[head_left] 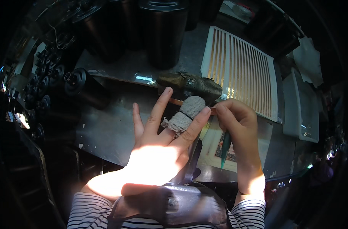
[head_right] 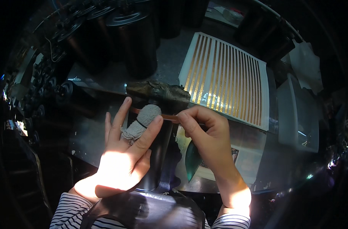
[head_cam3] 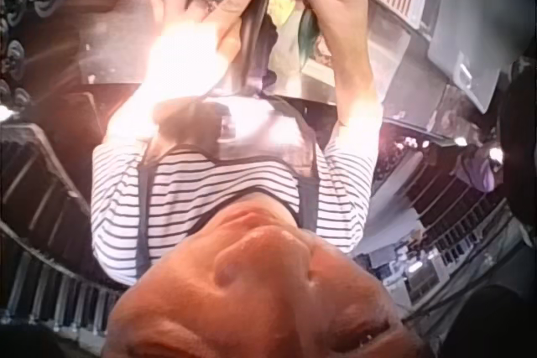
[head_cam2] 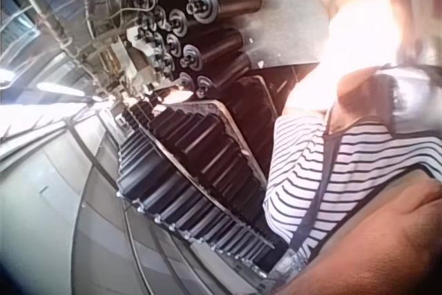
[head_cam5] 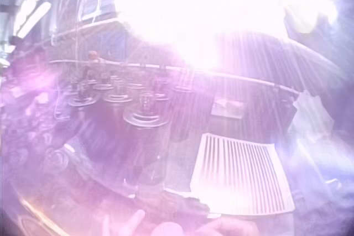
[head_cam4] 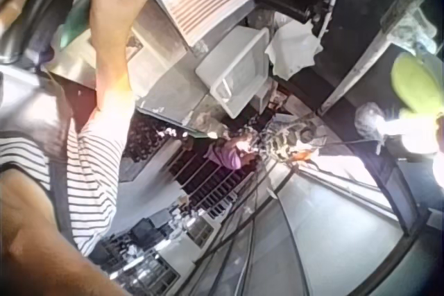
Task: The person applies decorative paper labels to cylindrical metal cans. They smooth the labels onto the can surface using a green plastic scraper tool and their fingers to ensure adhesion. The person handles multiple cans, applying labels to each one individually.
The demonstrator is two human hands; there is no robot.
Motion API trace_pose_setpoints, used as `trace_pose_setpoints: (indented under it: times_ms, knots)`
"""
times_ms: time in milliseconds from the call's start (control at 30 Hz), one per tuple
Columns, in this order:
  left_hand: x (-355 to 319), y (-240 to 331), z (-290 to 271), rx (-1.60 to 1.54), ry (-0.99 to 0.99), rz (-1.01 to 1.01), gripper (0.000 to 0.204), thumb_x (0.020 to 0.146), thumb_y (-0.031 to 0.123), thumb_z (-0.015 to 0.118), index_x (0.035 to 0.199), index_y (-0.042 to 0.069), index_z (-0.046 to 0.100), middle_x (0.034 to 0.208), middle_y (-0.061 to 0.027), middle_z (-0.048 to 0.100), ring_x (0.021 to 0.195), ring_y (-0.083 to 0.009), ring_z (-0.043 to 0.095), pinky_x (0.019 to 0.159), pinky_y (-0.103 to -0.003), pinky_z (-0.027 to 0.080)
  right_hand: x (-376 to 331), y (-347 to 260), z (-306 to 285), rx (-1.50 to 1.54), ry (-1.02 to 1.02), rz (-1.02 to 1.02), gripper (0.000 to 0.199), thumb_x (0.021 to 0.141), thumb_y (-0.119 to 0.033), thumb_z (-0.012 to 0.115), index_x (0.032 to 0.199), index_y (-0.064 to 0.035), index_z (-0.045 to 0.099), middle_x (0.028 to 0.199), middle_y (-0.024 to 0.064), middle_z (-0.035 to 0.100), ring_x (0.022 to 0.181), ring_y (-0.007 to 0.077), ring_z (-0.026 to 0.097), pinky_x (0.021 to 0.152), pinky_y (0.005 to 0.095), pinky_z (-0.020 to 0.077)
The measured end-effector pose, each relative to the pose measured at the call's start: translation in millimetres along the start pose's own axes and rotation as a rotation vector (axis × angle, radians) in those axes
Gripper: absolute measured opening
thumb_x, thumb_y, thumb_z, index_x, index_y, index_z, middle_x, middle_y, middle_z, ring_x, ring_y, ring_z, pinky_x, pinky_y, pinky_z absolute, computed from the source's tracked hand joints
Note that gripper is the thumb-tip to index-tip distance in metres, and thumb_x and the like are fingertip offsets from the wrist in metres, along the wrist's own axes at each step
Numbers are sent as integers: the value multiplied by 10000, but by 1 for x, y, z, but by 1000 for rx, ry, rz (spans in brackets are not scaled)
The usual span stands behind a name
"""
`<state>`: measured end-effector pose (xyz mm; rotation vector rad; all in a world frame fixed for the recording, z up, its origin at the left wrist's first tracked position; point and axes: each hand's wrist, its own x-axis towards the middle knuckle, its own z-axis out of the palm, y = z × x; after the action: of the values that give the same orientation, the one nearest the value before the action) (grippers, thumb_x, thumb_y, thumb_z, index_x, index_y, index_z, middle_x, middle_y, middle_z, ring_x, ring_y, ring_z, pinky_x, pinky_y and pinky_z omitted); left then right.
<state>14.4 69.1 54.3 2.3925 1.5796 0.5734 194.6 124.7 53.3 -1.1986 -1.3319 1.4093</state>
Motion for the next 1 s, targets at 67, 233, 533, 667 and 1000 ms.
trace_pose_setpoints:
  times_ms: [67, 233, 533, 667, 1000]
  knots:
    - [5, 6, 1, 8, -20, 41, 666, 734, 111, 629, 1350, 237, 409, 1231, -202, 484, 1332, -436, 164, 965, -699, 159, 0, 0, -3, 69, -8, 37, 152, 864, -141, 606, 835, 6, 633, 685, -22, 560, 630, 27, 469, 552, 174, 350]
    - [3, -9, 13, -463, 177, -78, 872, 674, 160, 758, 1394, 142, 266, 1312, -231, 360, 1291, -407, 265, 1012, -479, 286, 1, -2, 6, -34, 29, -7, 144, 824, -144, 663, 804, -6, 625, 651, -43, 543, 591, 14, 451, 536, 158, 342]
    - [-9, -26, 13, -470, 240, -26, 638, 752, 97, 657, 1343, 178, 430, 1298, -173, 475, 1282, -376, 322, 1037, -564, 207, 1, -5, 15, -96, 30, -46, 115, 811, -106, 660, 772, -19, 595, 645, -53, 531, 588, 2, 437, 538, 150, 329]
    - [4, -6, -3, -109, 85, 42, 598, 719, 73, 630, 1287, 211, 502, 1138, -152, 594, 1300, -403, 277, 995, -677, 130, -8, 1, 7, -66, 91, -49, 95, 824, -85, 638, 788, -17, 582, 688, -46, 543, 626, 9, 460, 569, 160, 354]
    - [6, -34, 9, -580, 300, -126, 448, 835, 262, 595, 1241, 102, 492, 1386, -203, 301, 1308, -342, 187, 1057, -441, 166, -44, 8, 17, -520, 86, -402, 426, 732, -70, 703, 1136, -32, 570, 679, 41, 533, 597, 152, 493, 540, 253, 413]
